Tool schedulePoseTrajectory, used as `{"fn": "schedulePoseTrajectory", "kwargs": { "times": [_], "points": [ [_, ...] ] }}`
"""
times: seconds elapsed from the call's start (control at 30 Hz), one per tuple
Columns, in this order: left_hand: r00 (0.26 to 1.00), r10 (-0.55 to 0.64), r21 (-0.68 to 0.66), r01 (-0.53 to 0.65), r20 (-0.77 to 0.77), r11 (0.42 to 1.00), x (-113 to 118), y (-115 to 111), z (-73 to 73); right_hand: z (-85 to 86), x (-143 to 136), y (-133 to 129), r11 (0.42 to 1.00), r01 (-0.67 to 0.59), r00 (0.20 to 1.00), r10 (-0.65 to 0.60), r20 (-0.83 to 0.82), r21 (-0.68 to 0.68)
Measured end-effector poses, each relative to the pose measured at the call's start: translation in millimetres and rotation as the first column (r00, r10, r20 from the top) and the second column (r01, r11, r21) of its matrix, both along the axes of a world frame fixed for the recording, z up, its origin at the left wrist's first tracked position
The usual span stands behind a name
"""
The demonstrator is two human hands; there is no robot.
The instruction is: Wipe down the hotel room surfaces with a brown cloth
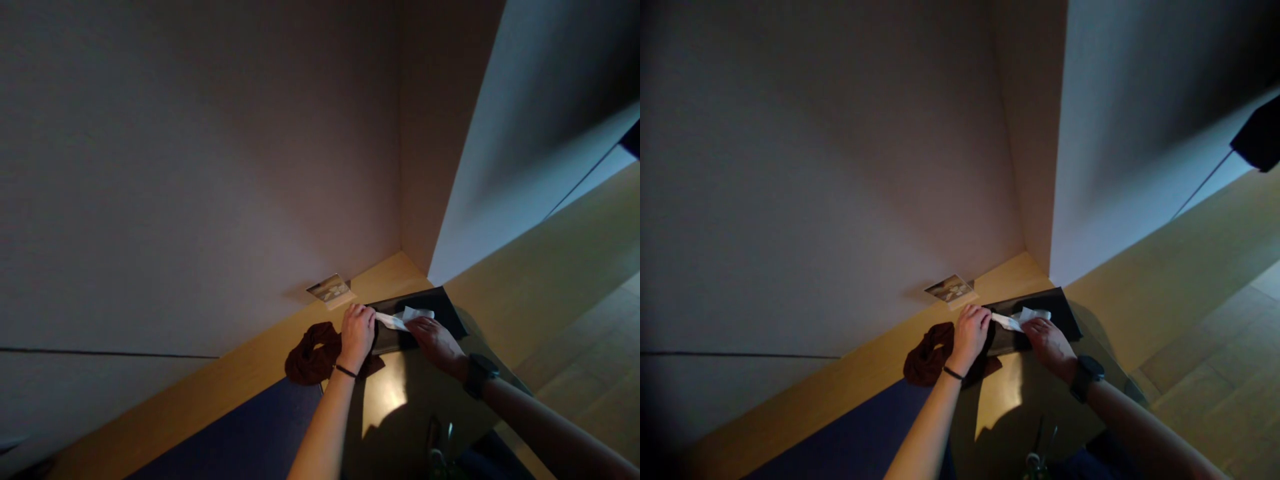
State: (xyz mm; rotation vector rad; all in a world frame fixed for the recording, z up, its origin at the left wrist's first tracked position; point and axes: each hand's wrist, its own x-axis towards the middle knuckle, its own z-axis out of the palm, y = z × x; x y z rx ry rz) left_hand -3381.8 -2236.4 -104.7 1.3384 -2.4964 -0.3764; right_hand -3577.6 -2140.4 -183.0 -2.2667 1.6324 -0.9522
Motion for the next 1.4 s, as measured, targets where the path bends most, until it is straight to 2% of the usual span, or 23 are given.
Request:
{"fn": "schedulePoseTrajectory", "kwargs": {
  "times": [0.1,0.2,0.27,0.33,0.43,0.63,0.83,1.0,1.17,1.3,1.4],
  "points": [
    [0.998,0.011,0.011,-0.011,-0.059,1.000,2.6,-2.2,7.6,0.9,2.4,1.9,0.998,0.045,0.999,-0.046,0.017,0.031],
    [0.984,0.071,0.014,-0.069,-0.163,0.998,2.9,18.8,10.0,1.6,6.6,2.0,0.993,0.097,0.995,-0.099,0.027,0.062],
    [0.975,0.074,0.018,-0.072,-0.210,0.997,1.7,40.5,7.3,2.4,9.1,-0.1,0.990,0.116,0.992,-0.119,0.031,0.080],
    [0.978,0.032,0.031,-0.026,-0.204,0.999,-0.4,60.2,1.7,3.8,10.5,-3.4,0.988,0.116,0.992,-0.121,0.038,0.097],
    [0.987,-0.043,0.061,0.053,-0.152,0.997,-5.0,73.8,-9.0,7.1,10.1,-7.6,0.989,0.098,0.992,-0.106,0.067,0.115],
    [0.995,-0.050,0.073,0.057,-0.088,0.996,-14.0,52.8,-25.0,9.6,4.1,-6.2,0.988,0.104,0.976,-0.124,0.181,0.113],
    [0.995,-0.097,0.015,0.098,-0.013,0.995,-17.0,30.7,-25.2,8.5,1.9,-4.6,0.979,0.147,0.940,-0.182,0.288,0.139],
    [0.999,-0.007,-0.035,0.006,-0.047,0.999,-13.2,39.4,-24.0,8.5,4.5,-4.9,0.974,0.158,0.923,-0.204,0.325,0.162],
    [0.996,-0.079,-0.027,0.078,-0.042,0.997,-20.2,53.1,-31.5,8.1,7.4,-5.4,0.967,0.178,0.910,-0.232,0.343,0.183],
    [0.999,-0.047,0.004,0.047,-0.022,0.999,-26.1,46.1,-37.1,10.8,6.9,-3.6,0.962,0.186,0.902,-0.247,0.354,0.197],
    [0.996,0.023,0.071,-0.017,-0.087,0.997,-22.7,36.2,-39.3,11.8,6.2,-2.2,0.959,0.194,0.894,-0.259,0.365,0.207]
  ]
}}
